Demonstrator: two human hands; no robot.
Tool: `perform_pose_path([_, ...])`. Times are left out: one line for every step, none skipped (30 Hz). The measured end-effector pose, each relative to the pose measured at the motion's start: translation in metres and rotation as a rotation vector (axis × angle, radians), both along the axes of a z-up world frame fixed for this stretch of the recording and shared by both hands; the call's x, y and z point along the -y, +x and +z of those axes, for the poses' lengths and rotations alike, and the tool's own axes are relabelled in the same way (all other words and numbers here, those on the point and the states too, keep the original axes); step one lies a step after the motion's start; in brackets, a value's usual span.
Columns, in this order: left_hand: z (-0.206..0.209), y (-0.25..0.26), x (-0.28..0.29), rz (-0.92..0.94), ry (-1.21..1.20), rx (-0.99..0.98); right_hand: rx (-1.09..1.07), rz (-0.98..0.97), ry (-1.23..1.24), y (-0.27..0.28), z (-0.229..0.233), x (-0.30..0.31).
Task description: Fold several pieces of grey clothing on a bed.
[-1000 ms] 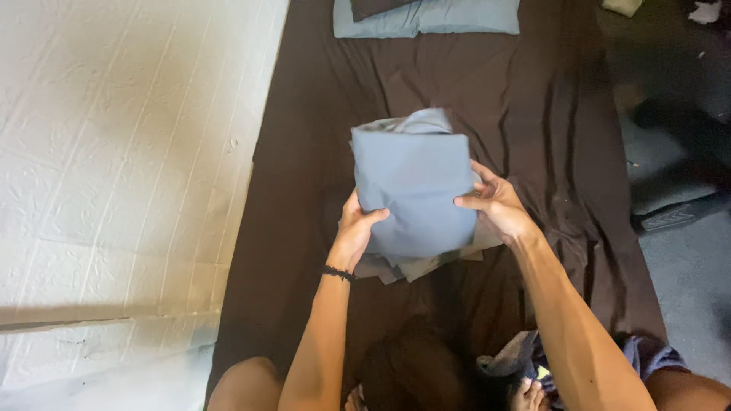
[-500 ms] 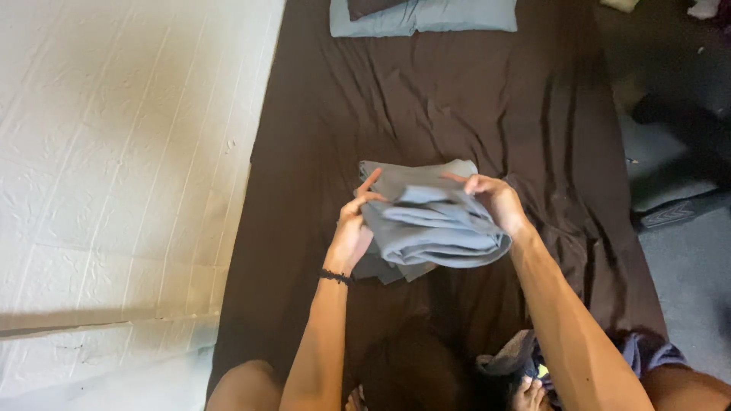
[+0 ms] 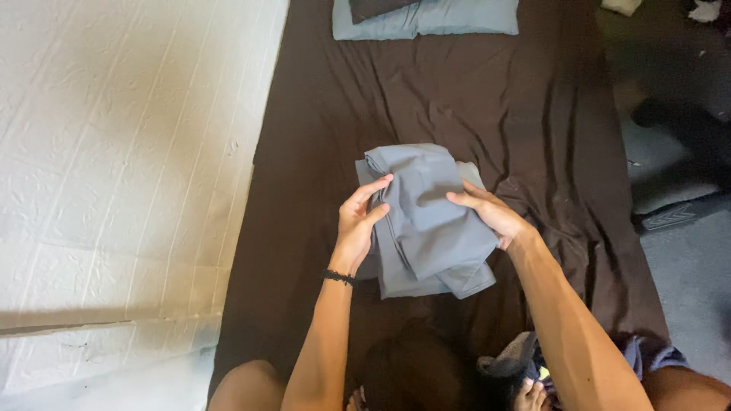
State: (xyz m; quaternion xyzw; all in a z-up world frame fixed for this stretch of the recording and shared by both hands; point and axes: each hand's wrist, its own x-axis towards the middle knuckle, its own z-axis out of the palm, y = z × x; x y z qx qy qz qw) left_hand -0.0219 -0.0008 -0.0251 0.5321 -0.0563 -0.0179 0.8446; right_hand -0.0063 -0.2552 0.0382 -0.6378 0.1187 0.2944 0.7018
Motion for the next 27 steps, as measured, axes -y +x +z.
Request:
perform_pose_path([0.002,-0.001,0.000,-0.002,0.000,0.001,0.001,-0.002,0.000,0.000,0.000,0.000])
perform_pose_path([0.004,-0.002,0.000,0.010,0.044,0.036,0.017,0.031,-0.069,0.001,0.001,0.000])
perform_pose_path([0.007,-0.003,-0.001,0.022,0.087,0.071,0.033,0.065,-0.137,0.002,0.001,-0.001])
perform_pose_path([0.014,-0.004,-0.002,0.024,0.089,0.072,0.034,0.066,-0.136,0.004,-0.001,0.001])
perform_pose_path([0.022,-0.005,-0.004,0.075,0.147,-0.001,0.102,0.094,-0.139,0.006,-0.004,0.003])
perform_pose_path([0.030,-0.004,-0.004,0.129,0.201,-0.070,0.172,0.123,-0.145,0.010,-0.006,0.006])
perform_pose_path([0.031,-0.002,-0.009,0.133,0.199,-0.067,0.176,0.126,-0.146,0.013,-0.007,0.008])
perform_pose_path([0.032,-0.001,-0.014,0.134,0.273,-0.182,0.201,0.120,-0.104,0.017,-0.007,0.010])
perform_pose_path([0.033,0.001,-0.019,0.135,0.346,-0.297,0.227,0.114,-0.062,0.021,-0.008,0.012])
perform_pose_path([0.024,0.004,-0.028,0.140,0.342,-0.296,0.229,0.119,-0.064,0.025,-0.007,0.013])
perform_pose_path([0.016,0.008,-0.036,0.147,0.334,-0.255,0.215,0.174,-0.106,0.029,-0.005,0.015])
perform_pose_path([0.007,0.012,-0.044,0.147,0.330,-0.214,0.200,0.221,-0.144,0.032,-0.005,0.016])
perform_pose_path([0.007,0.013,-0.047,0.145,0.331,-0.213,0.201,0.218,-0.144,0.032,-0.001,0.014])
perform_pose_path([0.006,0.012,-0.050,0.052,0.288,-0.236,0.221,0.312,-0.173,0.030,0.002,0.013])
perform_pose_path([0.006,0.011,-0.053,-0.040,0.245,-0.260,0.240,0.405,-0.202,0.028,0.005,0.012])
perform_pose_path([0.004,0.008,-0.053,-0.038,0.245,-0.260,0.241,0.406,-0.201,0.029,0.000,0.013])
perform_pose_path([0.003,0.005,-0.054,-0.143,0.296,-0.430,0.239,0.455,-0.224,0.030,-0.004,0.014])
perform_pose_path([0.002,0.003,-0.055,-0.245,0.344,-0.597,0.240,0.506,-0.249,0.032,-0.008,0.014])
perform_pose_path([-0.016,0.004,-0.057,-0.240,0.342,-0.593,0.245,0.510,-0.251,0.033,-0.008,0.014])
perform_pose_path([-0.034,0.005,-0.060,-0.351,0.427,-0.575,0.263,0.576,-0.181,0.032,-0.008,0.014])
perform_pose_path([-0.053,0.005,-0.062,-0.462,0.512,-0.554,0.281,0.641,-0.111,0.031,-0.009,0.015])
perform_pose_path([-0.046,0.002,-0.059,-0.466,0.512,-0.557,0.277,0.638,-0.110,0.027,-0.005,0.016])
perform_pose_path([-0.039,-0.002,-0.055,-0.475,0.524,-0.488,0.185,0.550,-0.254,0.023,-0.001,0.018])
perform_pose_path([-0.032,-0.004,-0.051,-0.482,0.535,-0.418,0.095,0.458,-0.397,0.020,0.003,0.020])
perform_pose_path([-0.026,-0.006,-0.049,-0.485,0.535,-0.419,0.093,0.455,-0.396,0.015,0.002,0.024])
perform_pose_path([-0.019,-0.004,-0.048,-0.309,0.438,-0.473,0.040,0.345,-0.077,0.014,0.002,0.027])
perform_pose_path([-0.012,-0.003,-0.047,-0.133,0.338,-0.522,-0.011,0.231,0.242,0.012,0.003,0.030])
